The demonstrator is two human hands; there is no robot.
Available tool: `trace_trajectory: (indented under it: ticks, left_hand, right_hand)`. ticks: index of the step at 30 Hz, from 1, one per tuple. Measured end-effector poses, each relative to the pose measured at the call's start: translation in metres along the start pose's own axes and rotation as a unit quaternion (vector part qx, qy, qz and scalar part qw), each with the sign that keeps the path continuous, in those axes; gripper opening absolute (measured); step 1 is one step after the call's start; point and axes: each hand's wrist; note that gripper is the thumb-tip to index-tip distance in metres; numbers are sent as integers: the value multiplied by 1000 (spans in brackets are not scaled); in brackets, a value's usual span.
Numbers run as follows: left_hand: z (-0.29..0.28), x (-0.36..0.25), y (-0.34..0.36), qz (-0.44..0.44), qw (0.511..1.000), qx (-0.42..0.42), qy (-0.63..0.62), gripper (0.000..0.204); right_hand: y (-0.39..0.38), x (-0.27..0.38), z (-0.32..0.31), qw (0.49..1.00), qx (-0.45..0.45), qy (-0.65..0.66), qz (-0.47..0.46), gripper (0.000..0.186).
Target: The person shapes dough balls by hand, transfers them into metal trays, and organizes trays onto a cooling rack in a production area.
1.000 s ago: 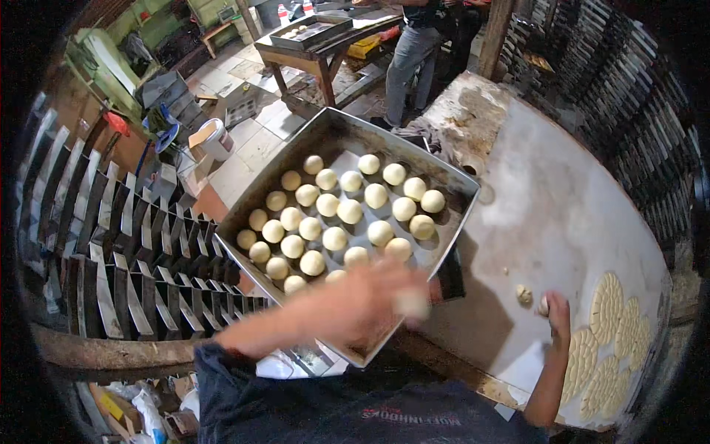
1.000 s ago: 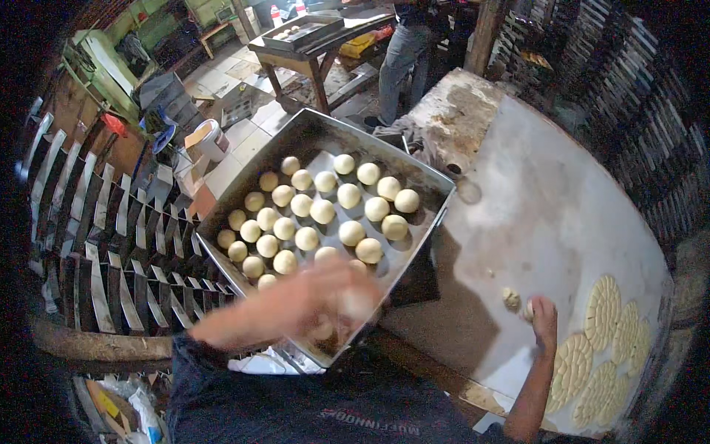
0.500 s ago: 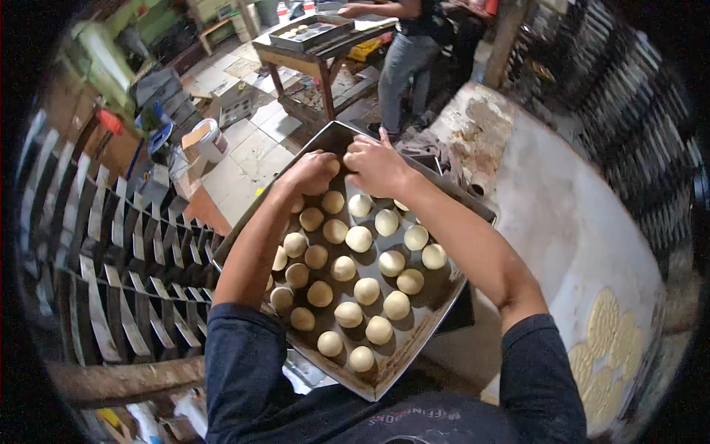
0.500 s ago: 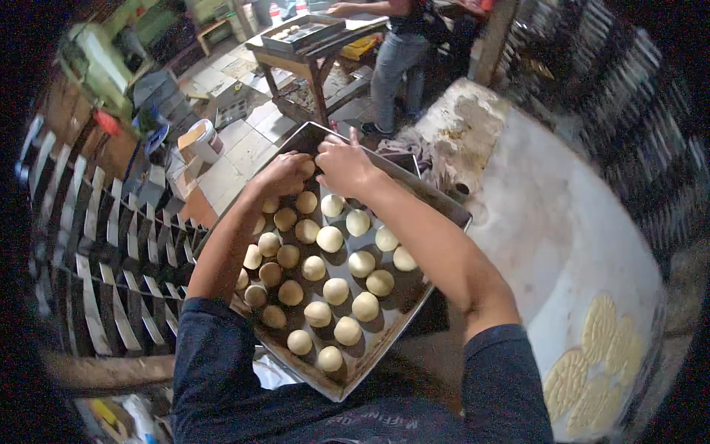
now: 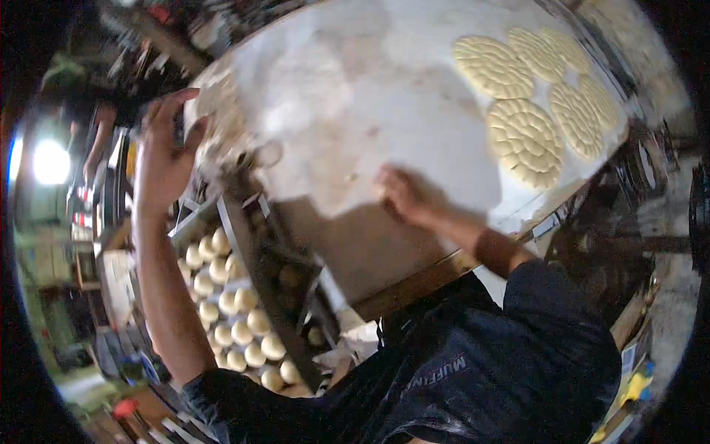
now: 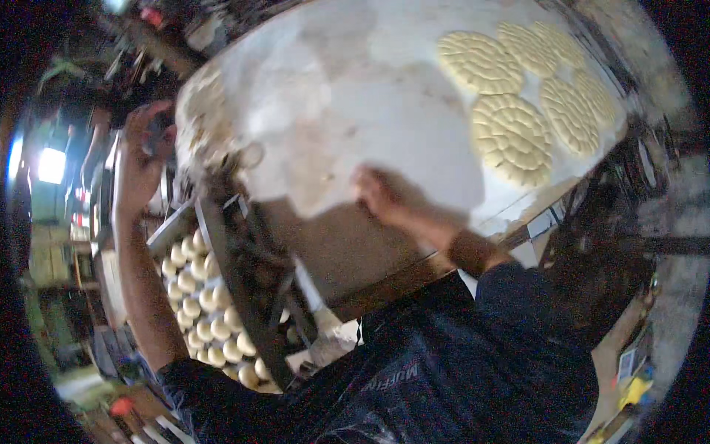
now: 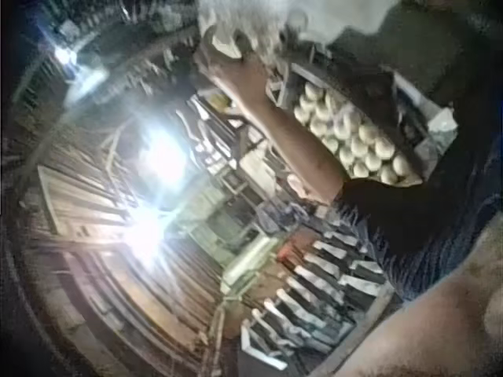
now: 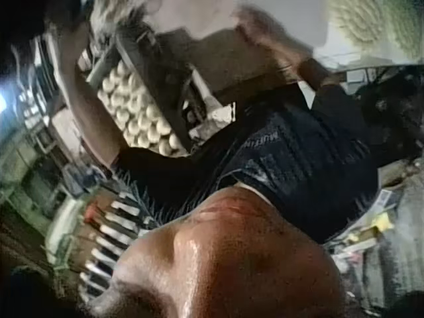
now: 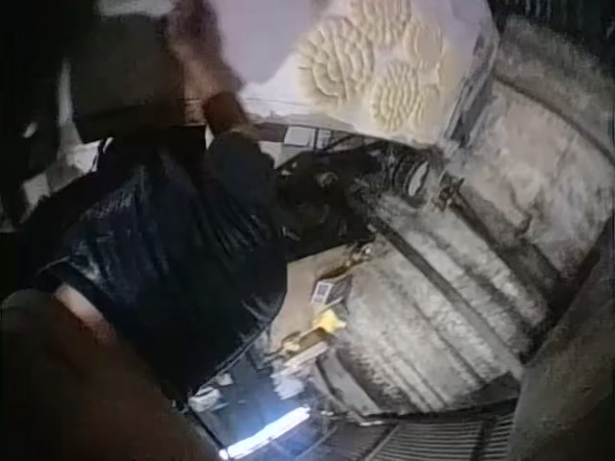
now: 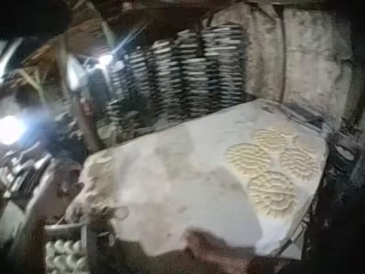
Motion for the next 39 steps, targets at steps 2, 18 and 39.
trace_trajectory:
  ticks: [2,18,39]
  left_hand:
    - [80,-29,41,-58,989,27,-137,37]
    - [600,-349,180,-445,718,215,-490,59]
    - [352,-193,-289,-315,675,-97,-660,19]
  right_hand:
    - [-14,29,-29,990,83,20,-109,28]
    - [-74,-16,-210,961,-128,239,50,21]
    - [-36,-13,-160,936,-186,-60,292,44]
Point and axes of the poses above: each hand's wrist, its own y-axis towards the middle knuckle, its own z-axis out of the palm, x = y × z, and after that the axes turned 12 degrees about -z, right-handed
